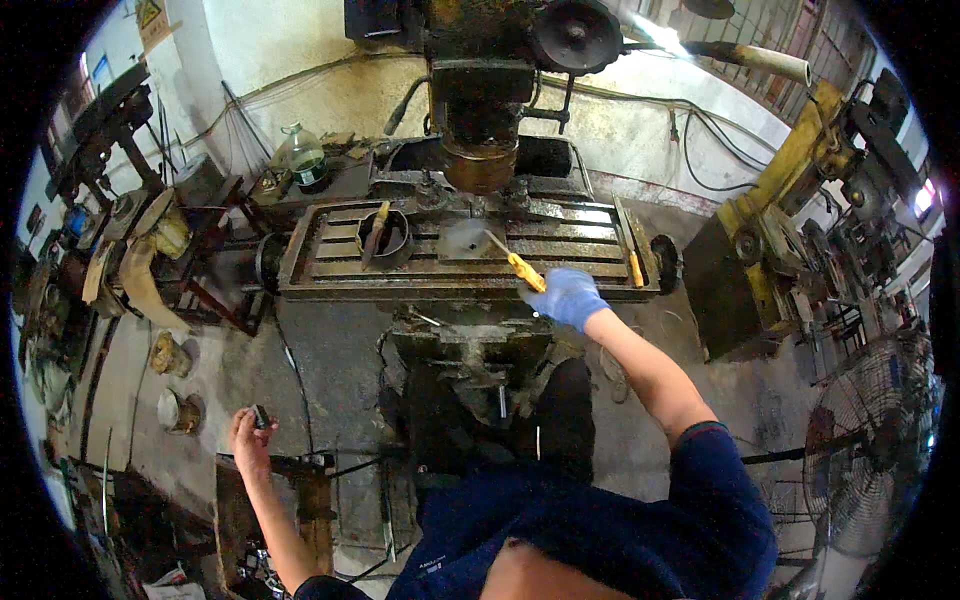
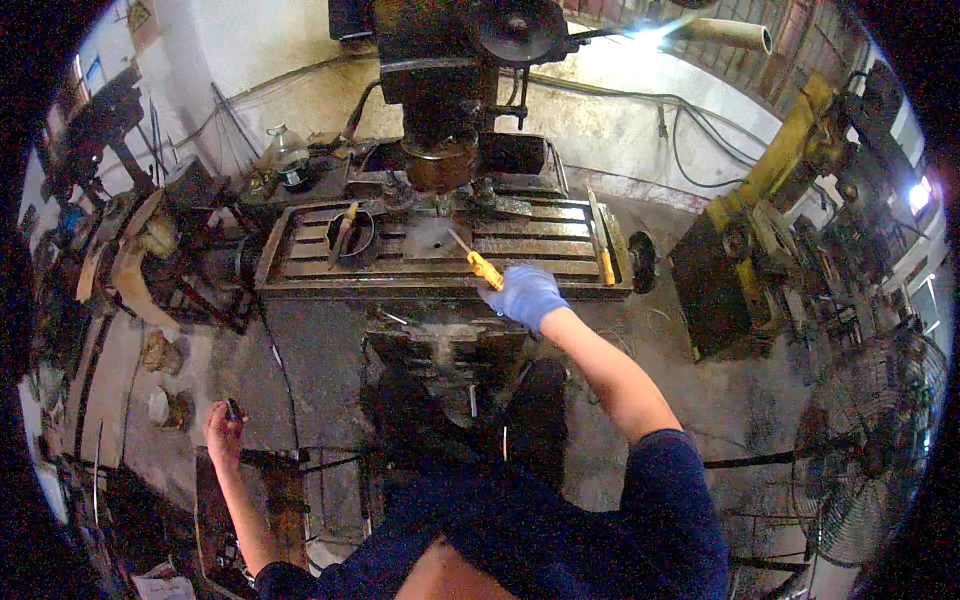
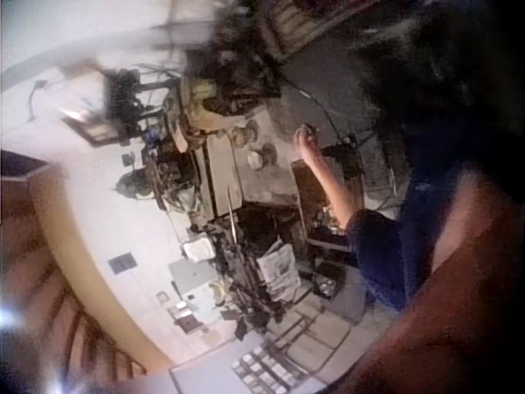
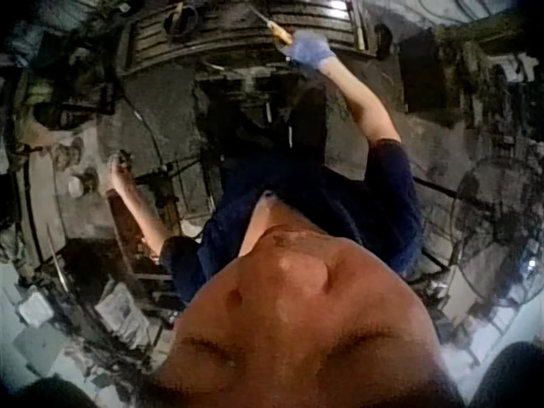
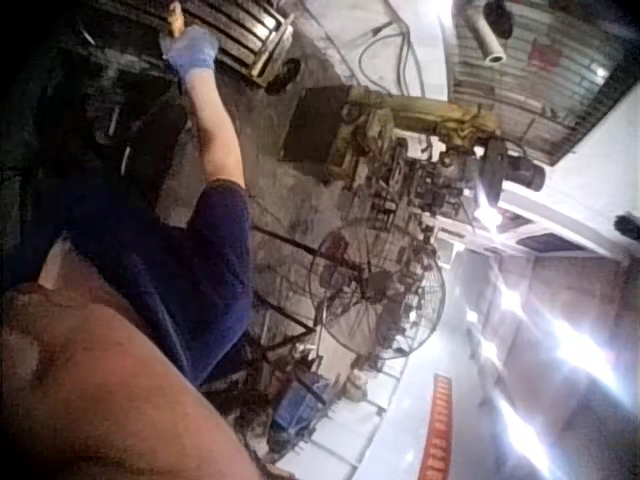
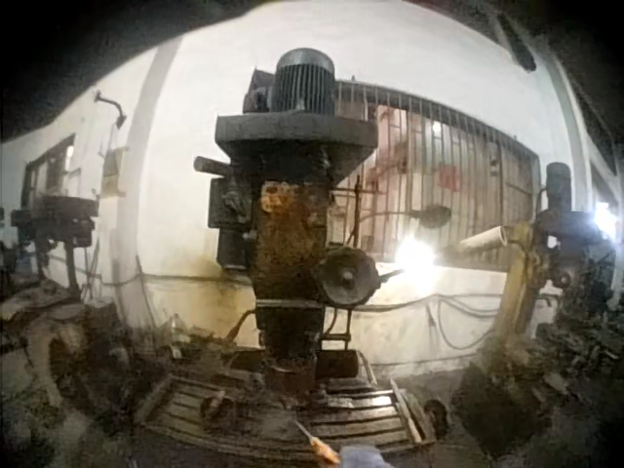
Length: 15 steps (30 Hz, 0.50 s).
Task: The person processes metal components using a milling machine. They pick up items from a box, place them on the machine bed, use a brush to clean the surface, and use a hand tool to perform fine adjustments while viewing the work through a lens.
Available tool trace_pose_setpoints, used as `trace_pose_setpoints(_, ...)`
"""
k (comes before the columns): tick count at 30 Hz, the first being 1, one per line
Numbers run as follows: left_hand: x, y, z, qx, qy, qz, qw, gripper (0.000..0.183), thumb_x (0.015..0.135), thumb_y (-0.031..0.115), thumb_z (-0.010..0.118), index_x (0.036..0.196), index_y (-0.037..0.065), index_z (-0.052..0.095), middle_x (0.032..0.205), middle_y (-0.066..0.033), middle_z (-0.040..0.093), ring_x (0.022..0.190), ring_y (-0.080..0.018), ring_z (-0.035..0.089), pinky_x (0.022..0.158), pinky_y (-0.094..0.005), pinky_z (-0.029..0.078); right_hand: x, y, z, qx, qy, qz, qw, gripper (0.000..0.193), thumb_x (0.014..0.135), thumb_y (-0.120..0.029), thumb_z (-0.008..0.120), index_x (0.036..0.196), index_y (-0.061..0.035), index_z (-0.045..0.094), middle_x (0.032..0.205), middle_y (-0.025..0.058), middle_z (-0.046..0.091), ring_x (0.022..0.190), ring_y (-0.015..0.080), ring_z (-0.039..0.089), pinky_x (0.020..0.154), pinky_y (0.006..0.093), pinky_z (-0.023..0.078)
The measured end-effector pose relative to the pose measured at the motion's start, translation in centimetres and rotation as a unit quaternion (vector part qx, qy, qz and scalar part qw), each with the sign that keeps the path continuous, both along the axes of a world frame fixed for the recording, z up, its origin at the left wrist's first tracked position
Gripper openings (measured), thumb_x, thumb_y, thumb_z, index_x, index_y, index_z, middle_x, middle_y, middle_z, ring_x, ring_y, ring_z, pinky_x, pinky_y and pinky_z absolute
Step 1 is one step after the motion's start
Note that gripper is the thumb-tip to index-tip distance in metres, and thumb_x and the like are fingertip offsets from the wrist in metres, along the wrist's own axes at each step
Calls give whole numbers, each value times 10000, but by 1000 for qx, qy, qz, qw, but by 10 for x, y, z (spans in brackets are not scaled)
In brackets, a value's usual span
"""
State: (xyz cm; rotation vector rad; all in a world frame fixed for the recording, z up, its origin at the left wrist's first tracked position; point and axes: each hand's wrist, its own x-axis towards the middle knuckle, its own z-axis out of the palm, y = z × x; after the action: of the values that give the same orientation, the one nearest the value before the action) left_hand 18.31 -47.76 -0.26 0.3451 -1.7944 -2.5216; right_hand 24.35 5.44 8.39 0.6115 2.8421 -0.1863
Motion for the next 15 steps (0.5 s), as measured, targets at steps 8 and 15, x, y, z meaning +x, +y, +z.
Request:
trace_pose_setpoints(8, -8, 25, -18, 74, 27, -50, 996, 86, 830, 73, 562, 809, 17, 501, 685, -62, 531, 632, -167, 545, 661, -390, 506, -47, 16, -5, -15, 77, -14, 997, 540, 721, -542, 542, 818, -22, 649, 833, 204, 630, 804, 345, 612, 703, 414, 478)
trace_pose_setpoints(15, -8, 147, -26, 61, -47, -203, 976, 105, 823, 72, 571, 844, -20, 525, 775, -76, 516, 686, -168, 551, 765, -447, 533, 46, -15, -14, -158, -38, 171, 972, 617, 701, -612, 537, 701, -3, 638, 675, 223, 597, 671, 357, 604, 618, 426, 459)
